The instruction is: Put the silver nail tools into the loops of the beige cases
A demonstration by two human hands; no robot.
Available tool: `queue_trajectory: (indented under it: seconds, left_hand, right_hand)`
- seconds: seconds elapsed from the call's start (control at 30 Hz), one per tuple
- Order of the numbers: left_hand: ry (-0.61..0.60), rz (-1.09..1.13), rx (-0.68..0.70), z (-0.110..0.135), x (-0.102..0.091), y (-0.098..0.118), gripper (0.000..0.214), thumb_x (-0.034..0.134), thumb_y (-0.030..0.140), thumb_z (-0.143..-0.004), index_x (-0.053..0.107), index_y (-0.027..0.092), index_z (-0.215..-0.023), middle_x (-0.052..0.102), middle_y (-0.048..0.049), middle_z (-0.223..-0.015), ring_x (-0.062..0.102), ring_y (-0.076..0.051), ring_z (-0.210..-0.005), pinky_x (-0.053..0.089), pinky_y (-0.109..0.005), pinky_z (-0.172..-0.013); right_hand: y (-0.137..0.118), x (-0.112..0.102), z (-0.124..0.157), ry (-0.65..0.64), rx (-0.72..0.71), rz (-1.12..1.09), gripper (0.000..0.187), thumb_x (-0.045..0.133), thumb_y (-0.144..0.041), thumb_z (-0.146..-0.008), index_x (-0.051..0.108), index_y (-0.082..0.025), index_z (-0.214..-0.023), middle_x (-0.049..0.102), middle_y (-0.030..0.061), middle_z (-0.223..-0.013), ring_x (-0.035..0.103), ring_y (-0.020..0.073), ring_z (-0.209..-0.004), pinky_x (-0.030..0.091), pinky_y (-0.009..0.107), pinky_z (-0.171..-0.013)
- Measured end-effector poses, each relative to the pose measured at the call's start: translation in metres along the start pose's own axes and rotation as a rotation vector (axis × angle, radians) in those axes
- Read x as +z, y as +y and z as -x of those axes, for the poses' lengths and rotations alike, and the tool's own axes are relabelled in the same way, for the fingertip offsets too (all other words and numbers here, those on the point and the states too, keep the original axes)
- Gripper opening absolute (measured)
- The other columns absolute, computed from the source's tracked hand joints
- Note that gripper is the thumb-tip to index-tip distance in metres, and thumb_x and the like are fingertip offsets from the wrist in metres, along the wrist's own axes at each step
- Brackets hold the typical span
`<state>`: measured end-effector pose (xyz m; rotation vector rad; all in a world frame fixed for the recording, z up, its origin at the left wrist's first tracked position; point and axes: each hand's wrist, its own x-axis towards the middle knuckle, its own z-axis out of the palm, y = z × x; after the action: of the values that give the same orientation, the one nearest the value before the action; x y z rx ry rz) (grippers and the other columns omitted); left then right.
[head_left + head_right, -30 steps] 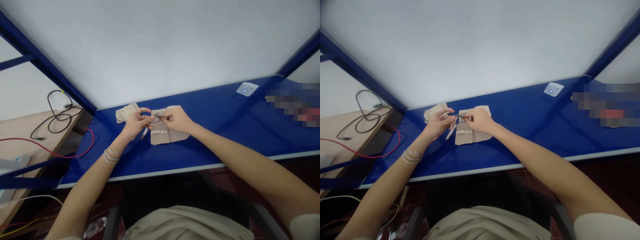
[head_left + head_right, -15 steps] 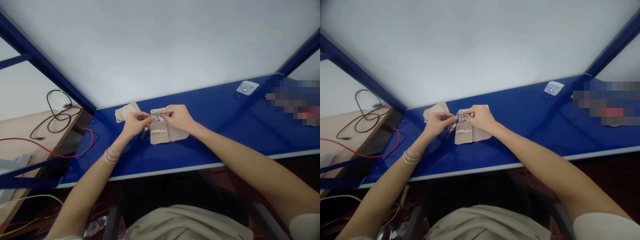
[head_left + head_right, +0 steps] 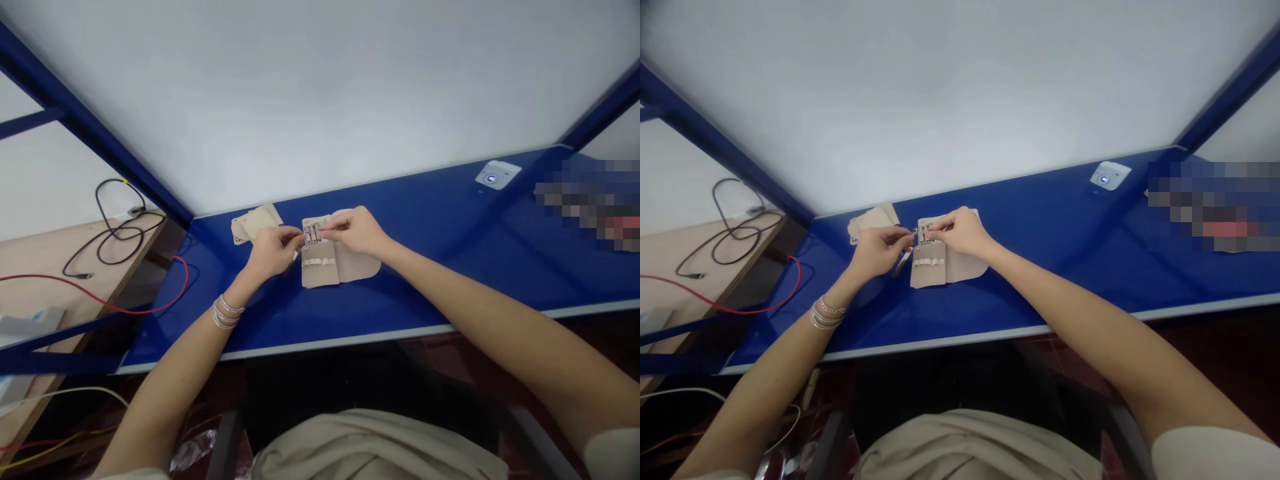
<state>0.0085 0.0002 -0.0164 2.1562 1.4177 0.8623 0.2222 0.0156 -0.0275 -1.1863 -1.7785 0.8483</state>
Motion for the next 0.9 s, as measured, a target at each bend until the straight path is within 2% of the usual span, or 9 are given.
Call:
queue_trajectory:
  seconds: [0.27,0.53,0.7,0.9]
  left_hand:
    - [-0.035,0.022,0.012,-0.0005,-0.0022,-0.0007,0.025,0.059,0.033,-0.087,0.075,0.013,-0.086,0.075,-0.0052,-0.072,0.068,-0.018,-0.066,0.049,-0.026,-0.062]
    - [-0.038,-0.062,0.104,-0.0008,-0.0036,-0.0023,0.026,0.055,0.029,-0.09,0.075,0.014,-0.081,0.074,-0.0034,-0.072,0.066,-0.016,-0.065,0.046,-0.025,-0.063]
    - [-0.03,-0.112,0.15,-0.0011,-0.0032,-0.0045,0.03,0.054,0.031,-0.091,0.074,0.015,-0.076,0.073,-0.0043,-0.073,0.064,-0.016,-0.066,0.045,-0.026,-0.066]
    - [-0.024,-0.106,0.143,-0.0013,-0.0026,-0.0041,0.032,0.052,0.032,-0.092,0.073,0.015,-0.075,0.074,-0.0056,-0.077,0.066,-0.017,-0.07,0.047,-0.026,-0.068]
  right_hand:
    - [-0.0001,-0.0001,-0.0007,-0.005,0.049,-0.022,0.015,0.08,-0.028,-0.069,0.082,-0.019,-0.081,0.079,0.0059,-0.085,0.073,0.022,-0.081,0.057,0.031,-0.075]
    - [-0.0003,0.0015,-0.0007,-0.004,0.083,-0.055,0.016,0.081,-0.025,-0.068,0.082,-0.017,-0.083,0.079,0.0066,-0.085,0.074,0.0231,-0.083,0.058,0.033,-0.081]
    - [0.0032,0.0023,-0.0016,-0.015,0.075,-0.062,0.017,0.081,-0.026,-0.068,0.082,-0.018,-0.083,0.079,0.0075,-0.085,0.074,0.0229,-0.083,0.059,0.032,-0.079]
    - [0.0026,0.0019,-0.0016,0.002,0.051,-0.043,0.015,0.08,-0.026,-0.069,0.082,-0.018,-0.081,0.079,0.0064,-0.083,0.074,0.0228,-0.081,0.059,0.032,-0.076]
